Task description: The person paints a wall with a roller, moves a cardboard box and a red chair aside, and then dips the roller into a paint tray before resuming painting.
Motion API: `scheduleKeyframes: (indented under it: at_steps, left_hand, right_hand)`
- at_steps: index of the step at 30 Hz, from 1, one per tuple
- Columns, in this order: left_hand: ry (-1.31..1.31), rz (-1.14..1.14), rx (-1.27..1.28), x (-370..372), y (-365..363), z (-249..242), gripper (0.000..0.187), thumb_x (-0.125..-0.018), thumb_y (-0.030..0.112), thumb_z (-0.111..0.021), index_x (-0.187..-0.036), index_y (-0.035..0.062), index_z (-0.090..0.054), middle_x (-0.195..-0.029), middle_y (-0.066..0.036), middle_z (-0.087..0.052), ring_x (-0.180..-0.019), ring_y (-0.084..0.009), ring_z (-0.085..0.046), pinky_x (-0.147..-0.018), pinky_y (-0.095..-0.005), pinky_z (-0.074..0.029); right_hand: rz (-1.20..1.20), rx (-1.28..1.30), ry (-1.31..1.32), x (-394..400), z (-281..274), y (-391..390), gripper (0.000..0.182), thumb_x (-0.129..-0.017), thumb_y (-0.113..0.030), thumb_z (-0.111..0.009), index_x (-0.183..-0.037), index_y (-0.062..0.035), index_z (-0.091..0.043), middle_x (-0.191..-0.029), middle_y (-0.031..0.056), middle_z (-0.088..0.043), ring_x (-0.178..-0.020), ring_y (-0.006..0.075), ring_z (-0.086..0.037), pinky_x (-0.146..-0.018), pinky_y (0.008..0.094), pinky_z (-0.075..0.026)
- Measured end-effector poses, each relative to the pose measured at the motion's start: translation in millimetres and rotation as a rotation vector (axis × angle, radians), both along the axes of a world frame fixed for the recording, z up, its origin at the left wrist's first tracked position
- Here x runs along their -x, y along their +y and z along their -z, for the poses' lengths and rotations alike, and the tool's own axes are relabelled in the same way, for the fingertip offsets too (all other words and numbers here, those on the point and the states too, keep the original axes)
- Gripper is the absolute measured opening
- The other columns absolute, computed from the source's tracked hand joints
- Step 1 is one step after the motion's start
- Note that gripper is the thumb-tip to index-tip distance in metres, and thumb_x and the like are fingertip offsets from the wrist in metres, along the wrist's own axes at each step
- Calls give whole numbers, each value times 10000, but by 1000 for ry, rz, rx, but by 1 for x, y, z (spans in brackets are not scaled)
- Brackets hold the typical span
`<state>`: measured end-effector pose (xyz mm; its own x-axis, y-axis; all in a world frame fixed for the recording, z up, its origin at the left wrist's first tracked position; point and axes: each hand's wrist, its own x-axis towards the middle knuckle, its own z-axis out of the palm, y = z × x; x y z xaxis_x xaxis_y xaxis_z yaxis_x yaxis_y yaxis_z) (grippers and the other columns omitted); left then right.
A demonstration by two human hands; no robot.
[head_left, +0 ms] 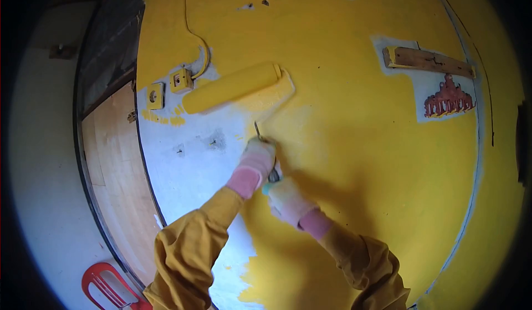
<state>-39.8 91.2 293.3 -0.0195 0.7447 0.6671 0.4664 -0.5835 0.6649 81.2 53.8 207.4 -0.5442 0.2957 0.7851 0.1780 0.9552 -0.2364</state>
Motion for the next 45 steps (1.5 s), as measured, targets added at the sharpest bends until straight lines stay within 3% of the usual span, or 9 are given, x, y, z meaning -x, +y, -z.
scheduleKeyframes:
  at_steps: [4, 7, 10, 12, 15, 24, 28, 32, 45]
  left_hand:
    - [75, -305, 69, -17, -29, 46, 121, -795, 135, -501, -781, 17, -522, -533, -85, -460, -430, -190, -444, -413, -353, -404]
    - [153, -227, -179, 6, 21, 43, 134, -793, 145, -503, -778, 15, -529, -534, -95, -466, -432, -211, -450, -421, -359, -409]
    - [498, -66, -424, 12, 22, -9, 158, -787, 165, -520, -828, 15, -547, -559, -102, -496, -454, -216, -479, -446, -349, -425]
    - [71, -204, 152, -9, -11, -19, 256, -779, 252, -518, -893, 38, -598, -785, -193, -605, -751, -306, -596, -664, -327, -480]
    - [196, -513, 24, -26, -43, 28, 215, -771, 223, -538, -862, 39, -602, -705, -163, -612, -654, -275, -607, -613, -321, -485]
    - [379, -253, 48, -13, -36, -30, 152, -762, 185, -541, -789, 46, -597, -710, -167, -604, -661, -269, -609, -579, -310, -486]
    - [458, -388, -47, -20, -37, 34, 183, -794, 208, -516, -818, 32, -554, -582, -88, -557, -523, -197, -550, -498, -326, -434]
    - [50, -248, -5, -46, -71, 49, 193, -795, 227, -540, -847, 41, -535, -609, -117, -568, -570, -234, -568, -547, -334, -444]
    - [221, -258, -195, -41, -33, -99, 355, -862, 290, -414, -778, -18, -571, -728, -180, -601, -719, -307, -595, -649, -367, -470]
  right_hand:
    - [-290, 1302, 445, 1, 28, -54, 106, -764, -86, -462, -659, -97, -454, -451, -8, -337, -333, 116, -350, -304, 263, -276]
    - [-157, 375, -111, -7, 19, -14, 146, -795, -75, -406, -655, -91, -444, -456, -12, -321, -323, 109, -325, -305, 256, -267]
    - [-189, 576, 34, -1, -23, -9, 134, -782, -54, -426, -650, -73, -436, -450, -5, -311, -322, 111, -333, -308, 261, -276]
    - [-180, 340, -13, 0, -16, -4, 161, -791, -84, -444, -634, -79, -409, -448, 8, -337, -319, 128, -356, -294, 277, -275]
    - [-494, 988, 228, 7, 37, -9, 165, -801, -112, -450, -644, -85, -408, -452, 11, -342, -315, 137, -358, -283, 283, -262]
    - [-420, 839, 252, 7, -20, -24, 163, -769, -151, -497, -647, -94, -406, -455, -3, -342, -319, 141, -362, -287, 284, -257]
    - [-470, 1103, 364, -6, 17, -57, 158, -780, -167, -507, -672, -94, -419, -460, 2, -353, -318, 147, -361, -288, 287, -255]
    - [-426, 1285, 530, -8, 37, -61, 139, -770, -156, -513, -690, -91, -419, -456, 13, -356, -313, 153, -352, -289, 292, -248]
    - [-193, 660, 450, -4, -95, 4, 121, -744, -164, -503, -676, -127, -410, -451, 1, -348, -320, 143, -338, -296, 310, -245]
